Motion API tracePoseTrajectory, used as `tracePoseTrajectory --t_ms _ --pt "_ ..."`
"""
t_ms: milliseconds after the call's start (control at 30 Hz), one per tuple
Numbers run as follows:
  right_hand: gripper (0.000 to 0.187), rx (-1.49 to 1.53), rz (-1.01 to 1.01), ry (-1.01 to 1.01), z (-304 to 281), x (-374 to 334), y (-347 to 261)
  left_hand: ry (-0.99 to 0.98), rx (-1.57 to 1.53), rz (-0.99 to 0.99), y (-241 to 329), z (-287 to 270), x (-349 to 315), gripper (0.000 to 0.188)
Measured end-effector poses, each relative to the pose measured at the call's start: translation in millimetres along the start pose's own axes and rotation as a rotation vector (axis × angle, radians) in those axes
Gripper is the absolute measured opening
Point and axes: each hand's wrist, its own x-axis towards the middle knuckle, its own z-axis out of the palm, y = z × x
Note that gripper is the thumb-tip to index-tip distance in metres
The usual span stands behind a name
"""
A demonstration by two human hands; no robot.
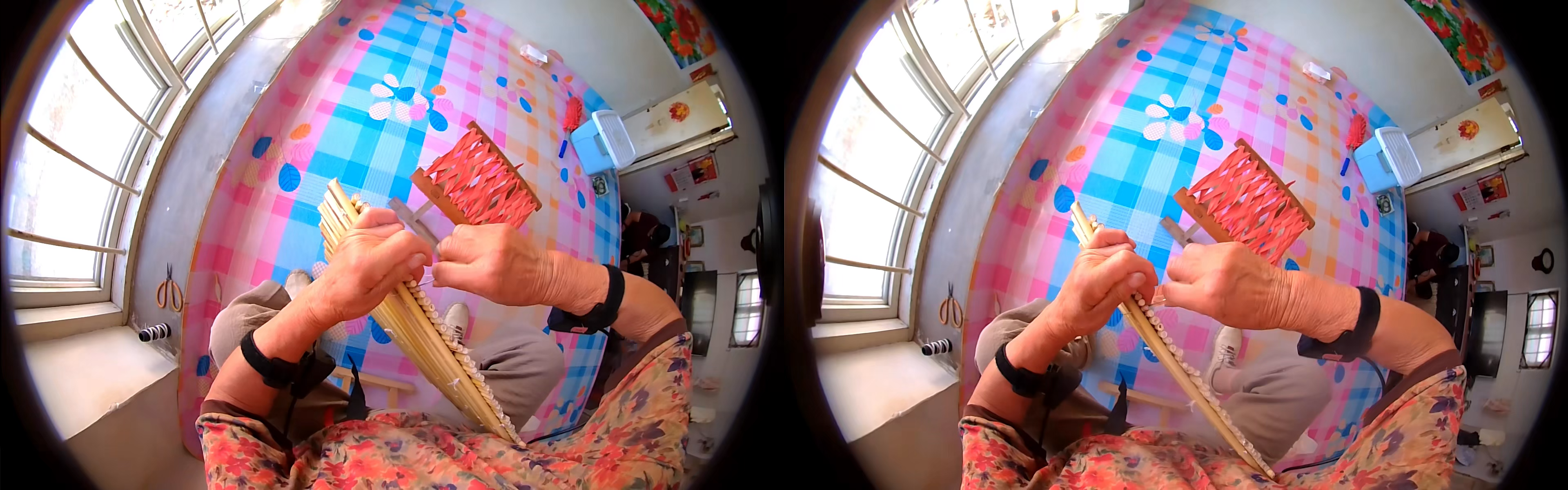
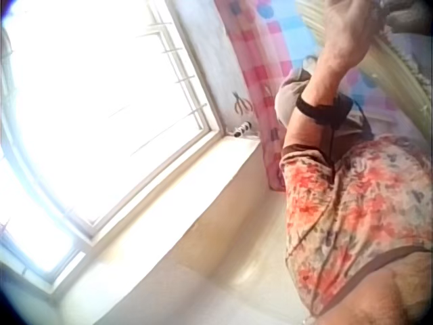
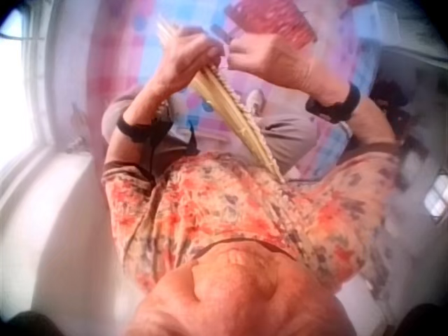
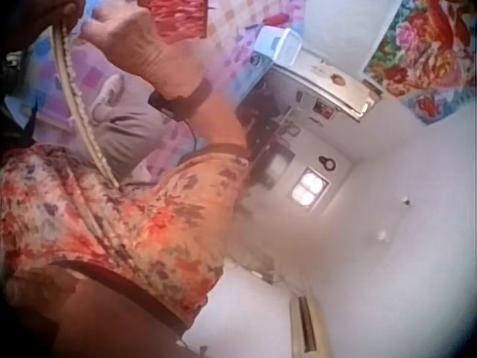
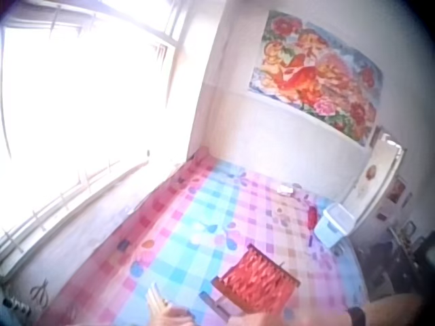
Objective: The person assembles a bamboo mat by threading a cord through the individual slats and trimming excess material with scissors.
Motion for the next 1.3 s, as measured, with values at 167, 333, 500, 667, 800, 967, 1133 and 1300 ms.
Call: tracePoseTrajectory --t_ms 167,333,500,667,800,967,1133,1300 --pt "0.007 0.563 0.229 0.209 17 4 9 0.024 0.038 0.048 -6 -3 4 0.011" --pt "0.015 1.235 0.666 -0.138 0 18 10 0.079 0.084 0.08 -7 -5 3 0.007" --pt "0.019 1.334 0.764 -0.272 -6 24 17 0.038 0.06 0.026 -4 -8 1 0.01" --pt "0.019 1.318 0.696 -0.337 3 28 20 0.063 0.126 0.046 -6 -7 1 0.01" --pt "0.018 0.876 0.249 -0.034 26 17 25 0.045 0.134 0.031 -5 -6 2 0.011" --pt "0.014 0.596 0.08 0.01 13 12 24 0.046 0.145 0.06 -6 -1 3 0.011" --pt "0.011 0.491 0.046 -0.07 5 3 29 0.038 0.128 0.084 -4 3 5 0.011" --pt "0.01 0.446 0.069 -0.091 0 -5 28 0.037 0.129 0.092 -3 4 5 0.009"
